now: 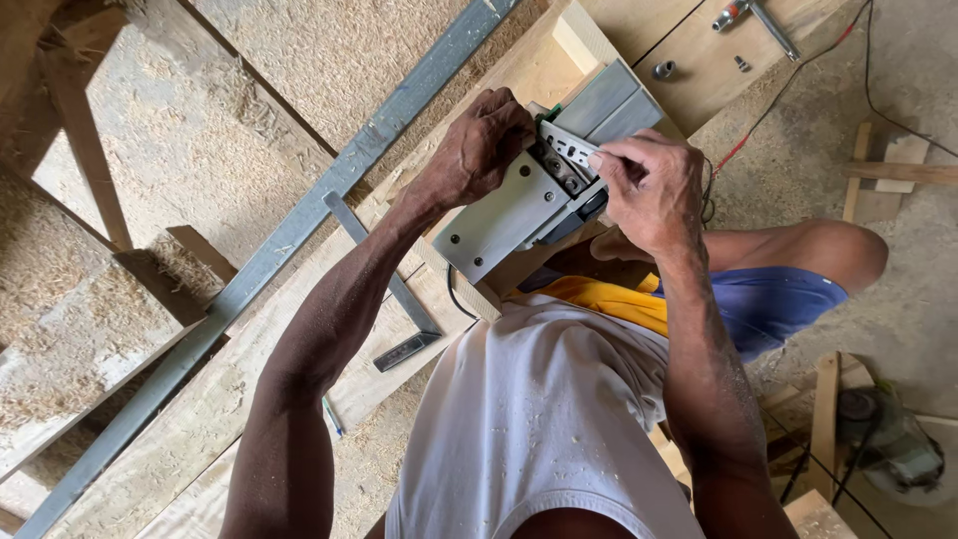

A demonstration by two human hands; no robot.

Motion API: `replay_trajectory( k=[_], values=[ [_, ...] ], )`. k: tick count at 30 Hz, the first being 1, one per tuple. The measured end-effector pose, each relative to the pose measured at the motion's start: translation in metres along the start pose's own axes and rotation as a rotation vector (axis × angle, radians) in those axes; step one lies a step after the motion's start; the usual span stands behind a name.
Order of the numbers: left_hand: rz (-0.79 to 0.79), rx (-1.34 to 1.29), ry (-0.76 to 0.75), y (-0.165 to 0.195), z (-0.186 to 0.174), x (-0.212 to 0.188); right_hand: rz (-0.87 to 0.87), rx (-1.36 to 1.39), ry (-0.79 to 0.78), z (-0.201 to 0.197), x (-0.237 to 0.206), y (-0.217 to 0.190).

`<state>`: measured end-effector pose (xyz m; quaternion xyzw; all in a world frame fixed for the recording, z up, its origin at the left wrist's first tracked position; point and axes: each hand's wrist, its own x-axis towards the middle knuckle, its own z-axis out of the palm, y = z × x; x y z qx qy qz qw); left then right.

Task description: The person adjusts a green electric planer on a wooden workbench using a socket wrench and a metal square. They loosen and tighten bolts, check alignment with the square, and reposition the planer multiple times.

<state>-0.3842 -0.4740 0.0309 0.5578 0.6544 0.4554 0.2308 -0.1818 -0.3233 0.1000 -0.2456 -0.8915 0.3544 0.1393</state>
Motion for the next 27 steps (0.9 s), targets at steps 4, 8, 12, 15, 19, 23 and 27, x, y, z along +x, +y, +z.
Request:
replay_trajectory(
  k=[4, 8, 12, 15, 19, 23, 27],
  values=[
    [-0.007, -0.042, 0.046, 0.0, 0.004, -0.002, -0.047, -0.045, 0.035, 0.003, -0.007, 0.006],
    [-0.078, -0.037, 0.135, 0.007, 0.014, 0.0, -0.004, -0.046, 0.015, 0.005, -0.009, 0.01],
    [-0.188, -0.092, 0.203, 0.009, 0.022, 0.003, 0.141, 0.069, 0.014, 0.009, -0.009, 0.005],
    [-0.208, -0.112, 0.222, 0.005, 0.024, 0.001, 0.218, 0.135, 0.022, 0.013, -0.01, 0.0],
    [-0.218, -0.152, 0.234, -0.002, 0.026, -0.001, 0.244, 0.167, 0.025, 0.018, -0.009, -0.002],
    [-0.238, -0.152, 0.224, -0.006, 0.027, -0.001, 0.226, 0.072, 0.017, 0.021, -0.009, 0.001],
    [-0.236, -0.152, 0.215, -0.004, 0.028, -0.003, 0.2, 0.17, 0.029, 0.024, -0.013, 0.002]
  ],
)
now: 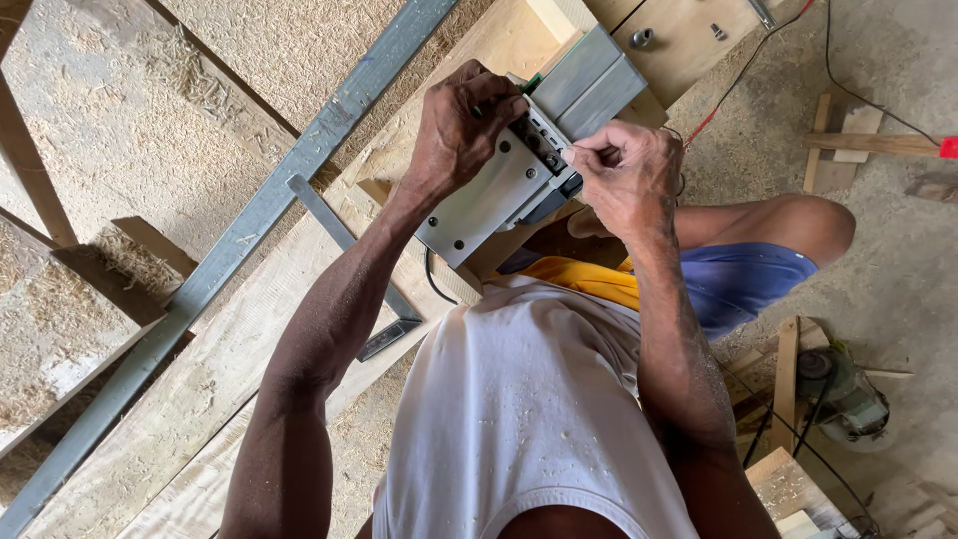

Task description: The person adjusts a green electric planer on a wooden workbench using a socket wrench and a metal square. They loosen and tighten bolts, check alignment with the square, and reposition the planer multiple times.

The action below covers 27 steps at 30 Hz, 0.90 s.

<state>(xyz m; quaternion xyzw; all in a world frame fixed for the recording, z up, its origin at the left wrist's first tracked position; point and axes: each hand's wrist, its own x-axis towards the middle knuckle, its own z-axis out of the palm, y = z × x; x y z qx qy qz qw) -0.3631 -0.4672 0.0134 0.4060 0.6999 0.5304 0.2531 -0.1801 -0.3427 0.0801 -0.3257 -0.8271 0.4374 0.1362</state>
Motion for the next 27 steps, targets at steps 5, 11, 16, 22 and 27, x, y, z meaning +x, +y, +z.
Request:
replay_trajectory(
  k=[5, 11, 16, 22, 27],
  values=[
    [-0.014, -0.002, 0.017, 0.003, 0.001, 0.0, 0.124, 0.056, -0.01, 0.004, -0.003, -0.001],
    [-0.037, -0.002, 0.042, 0.006, 0.001, -0.002, 0.116, 0.019, -0.003, 0.004, -0.006, -0.005],
    [0.036, -0.047, 0.08, 0.005, 0.001, -0.004, -0.063, -0.122, 0.037, 0.005, -0.003, -0.005],
    [0.031, -0.04, 0.061, 0.005, 0.002, -0.003, -0.035, -0.148, 0.003, 0.004, -0.007, -0.002],
    [0.021, -0.014, 0.062, 0.001, -0.001, -0.003, -0.068, -0.161, 0.067, 0.015, -0.006, 0.003]
  ],
)
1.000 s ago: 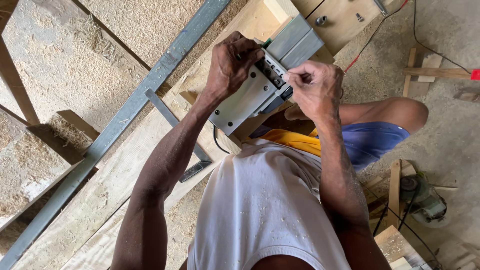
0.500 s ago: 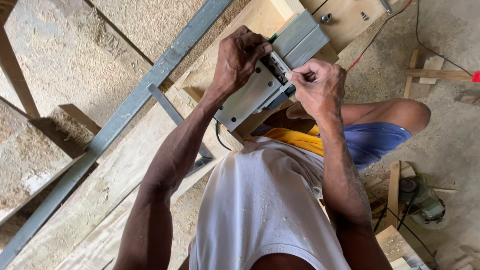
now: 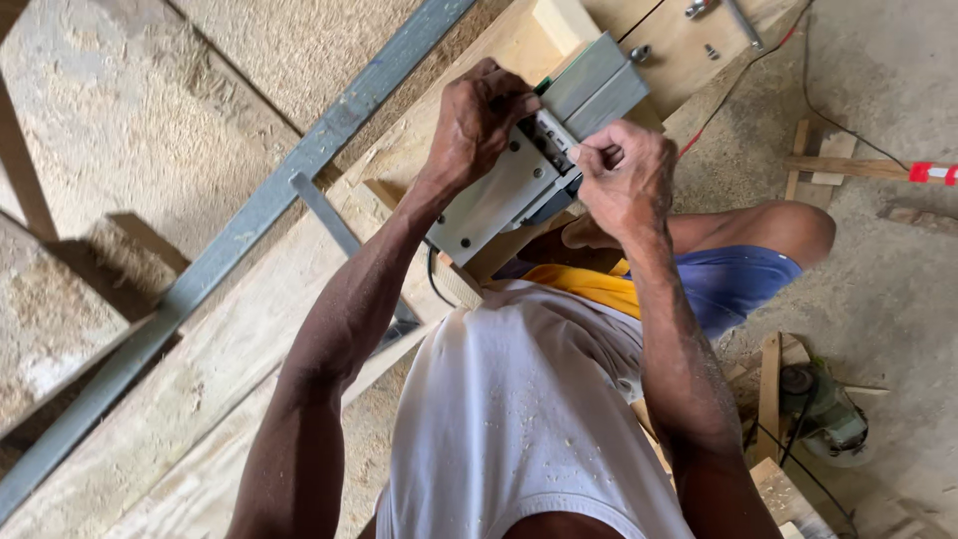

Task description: The person adjusts a green electric planer on a wooden workbench using a socket wrench and a metal square. They loosen and tighten bolts, check alignment with the square, and reposition the planer multiple times.

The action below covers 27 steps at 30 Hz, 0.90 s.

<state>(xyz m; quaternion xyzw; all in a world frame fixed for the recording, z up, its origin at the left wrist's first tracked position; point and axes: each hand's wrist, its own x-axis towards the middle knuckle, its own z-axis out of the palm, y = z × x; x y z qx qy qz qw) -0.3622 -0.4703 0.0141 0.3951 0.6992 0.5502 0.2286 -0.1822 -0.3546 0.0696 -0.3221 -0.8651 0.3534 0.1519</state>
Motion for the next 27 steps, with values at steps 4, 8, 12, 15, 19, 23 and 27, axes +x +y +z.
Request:
replay_trajectory(
  k=[4, 8, 12, 15, 19, 23, 27],
  values=[
    [-0.092, -0.018, 0.009, 0.001, 0.005, -0.001, -0.018, -0.014, 0.013, -0.001, 0.001, 0.005],
    [0.024, -0.016, 0.034, 0.01, 0.004, -0.01, 0.072, 0.027, -0.008, -0.021, 0.007, 0.014],
    [0.302, 0.156, 0.085, 0.027, -0.004, -0.028, 0.135, 0.408, 0.041, -0.053, 0.007, 0.024],
    [0.309, 0.299, 0.056, 0.036, -0.004, -0.031, 0.106, 0.56, 0.068, -0.065, -0.004, 0.029],
    [0.336, 0.477, 0.028, 0.038, 0.004, -0.026, 0.147, 0.717, 0.122, -0.067, -0.021, 0.031],
    [0.307, 0.58, 0.025, 0.034, 0.014, -0.027, 0.137, 0.795, 0.156, -0.064, -0.032, 0.03],
    [0.273, 0.622, 0.018, 0.029, 0.022, -0.028, 0.156, 0.807, 0.187, -0.057, -0.041, 0.031]
  ],
)
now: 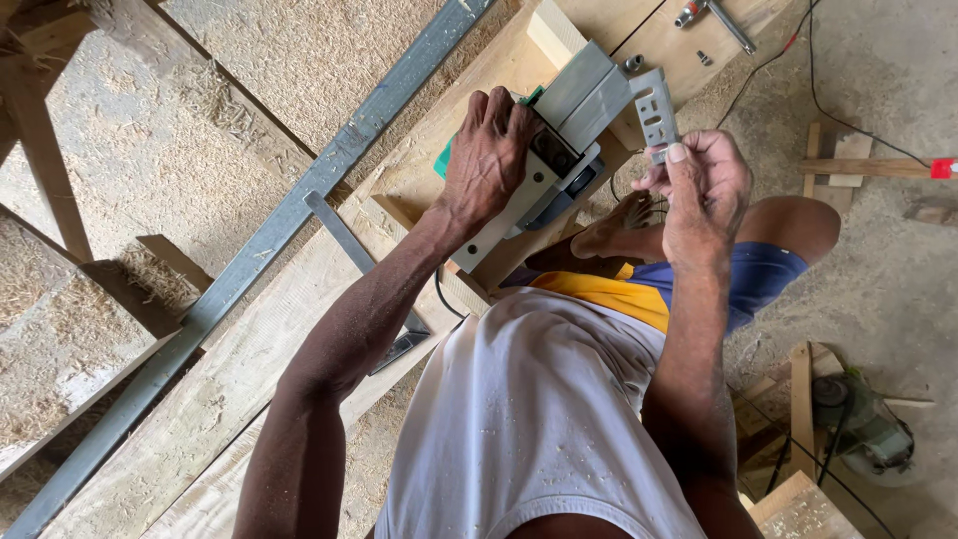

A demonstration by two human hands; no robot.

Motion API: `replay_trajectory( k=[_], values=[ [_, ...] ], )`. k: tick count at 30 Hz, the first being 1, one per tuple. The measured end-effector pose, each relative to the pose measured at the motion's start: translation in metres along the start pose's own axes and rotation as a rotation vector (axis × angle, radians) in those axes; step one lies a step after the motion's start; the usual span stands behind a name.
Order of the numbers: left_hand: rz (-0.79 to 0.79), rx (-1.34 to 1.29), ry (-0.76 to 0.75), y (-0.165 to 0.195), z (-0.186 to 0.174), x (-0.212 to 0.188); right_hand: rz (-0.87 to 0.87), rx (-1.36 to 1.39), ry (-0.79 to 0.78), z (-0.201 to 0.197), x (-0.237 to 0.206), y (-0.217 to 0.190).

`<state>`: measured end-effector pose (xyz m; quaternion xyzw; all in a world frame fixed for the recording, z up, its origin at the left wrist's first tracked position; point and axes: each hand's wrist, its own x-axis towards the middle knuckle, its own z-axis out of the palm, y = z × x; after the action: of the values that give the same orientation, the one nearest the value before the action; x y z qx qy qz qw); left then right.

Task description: The person adjusts a green electric planer on a wooden workbench using a socket wrench and a metal square. They loosen and tighten bolts, check alignment with the square, and reposition the planer multiple times.

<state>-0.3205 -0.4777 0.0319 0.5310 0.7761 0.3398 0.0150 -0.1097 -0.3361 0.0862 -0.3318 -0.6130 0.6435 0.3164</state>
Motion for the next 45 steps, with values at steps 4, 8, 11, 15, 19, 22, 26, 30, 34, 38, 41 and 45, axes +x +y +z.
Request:
replay_trajectory(
  k=[4, 8, 11, 15, 19, 22, 26, 30, 34, 38, 41, 45],
  values=[
    [0.001, 0.025, 0.06, 0.003, 0.004, 0.004, 0.025, 0.092, 0.002, -0.001, -0.009, 0.008],
    [-0.057, -0.081, 0.061, 0.019, -0.001, -0.004, 0.031, 0.1, 0.014, -0.007, -0.014, 0.013],
    [0.136, -0.136, 0.13, 0.038, -0.007, -0.014, 0.069, 0.077, 0.06, -0.012, -0.017, 0.017],
    [0.126, -0.069, 0.066, 0.055, -0.008, -0.013, 0.043, 0.109, 0.041, -0.016, -0.021, 0.022],
    [0.214, -0.055, 0.045, 0.054, -0.008, -0.004, 0.052, 0.131, 0.035, -0.019, -0.024, 0.024],
    [0.229, 0.013, 0.004, 0.055, -0.006, -0.002, 0.031, 0.131, 0.029, -0.02, -0.026, 0.024],
    [0.191, 0.05, 0.03, 0.061, -0.003, -0.005, 0.043, 0.116, 0.046, -0.023, -0.026, 0.024],
    [0.179, 0.0, 0.08, 0.063, 0.003, -0.012, 0.077, 0.162, 0.059, -0.024, -0.026, 0.025],
    [0.13, 0.016, 0.064, 0.061, 0.015, -0.017, 0.067, 0.126, 0.062, -0.024, -0.026, 0.025],
    [0.014, 0.078, 0.212, 0.045, 0.022, -0.008, 0.053, 0.14, 0.034, -0.026, -0.024, 0.023],
    [-0.081, 0.069, 0.213, 0.03, 0.015, -0.005, 0.068, 0.129, 0.062, -0.026, -0.022, 0.024],
    [-0.08, 0.063, 0.177, 0.029, 0.009, -0.003, 0.053, 0.116, 0.03, -0.02, -0.021, 0.027]
  ],
)
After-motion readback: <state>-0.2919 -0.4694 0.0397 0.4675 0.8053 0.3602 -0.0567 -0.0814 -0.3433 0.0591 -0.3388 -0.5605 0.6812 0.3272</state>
